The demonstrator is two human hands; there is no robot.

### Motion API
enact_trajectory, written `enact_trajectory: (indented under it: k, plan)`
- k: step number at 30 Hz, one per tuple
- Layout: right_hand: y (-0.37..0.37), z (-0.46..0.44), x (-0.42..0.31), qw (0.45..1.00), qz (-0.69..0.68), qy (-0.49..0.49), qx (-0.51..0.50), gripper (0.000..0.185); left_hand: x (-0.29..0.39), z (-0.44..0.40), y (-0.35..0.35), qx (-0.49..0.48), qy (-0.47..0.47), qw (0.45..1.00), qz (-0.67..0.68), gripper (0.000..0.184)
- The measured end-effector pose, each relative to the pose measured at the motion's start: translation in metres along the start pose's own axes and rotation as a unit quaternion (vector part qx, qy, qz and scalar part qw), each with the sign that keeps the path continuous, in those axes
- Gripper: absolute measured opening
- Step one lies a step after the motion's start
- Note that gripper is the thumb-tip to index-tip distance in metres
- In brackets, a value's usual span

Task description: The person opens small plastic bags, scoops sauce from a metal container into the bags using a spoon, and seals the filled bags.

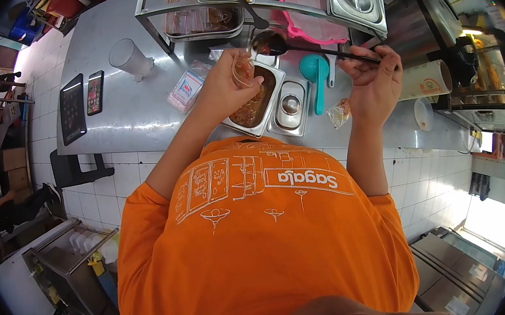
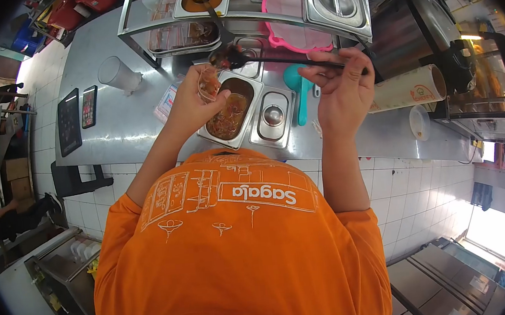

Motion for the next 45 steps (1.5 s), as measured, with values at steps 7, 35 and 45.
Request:
enact_trajectory:
  k: [7, 35, 45]
  plan:
    - [0.006, 0.015, 0.033, 0.994, 0.093, -0.023, -0.046, 0.029, -0.008, -0.006, 0.009, -0.02, 0.038, 0.986, 0.161, 0.048]
    - [-0.048, 0.038, 0.066, 0.965, 0.202, -0.022, -0.164, 0.017, 0.012, 0.01, -0.017, -0.11, 0.239, 0.85, 0.456, 0.071]
    - [-0.058, 0.045, 0.044, 0.937, 0.277, 0.139, -0.159, 0.013, 0.013, 0.009, 0.006, 0.065, 0.161, 0.938, 0.299, 0.032]
Point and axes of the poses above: each hand's wrist, its own z-axis away from the middle knuckle, its own y-axis out of the back of the hand, x = y × z, the point moved 6 cm from there along -z, towards the middle knuckle, and after that the axes turned 14 degrees about x, right-handed, at the moved point
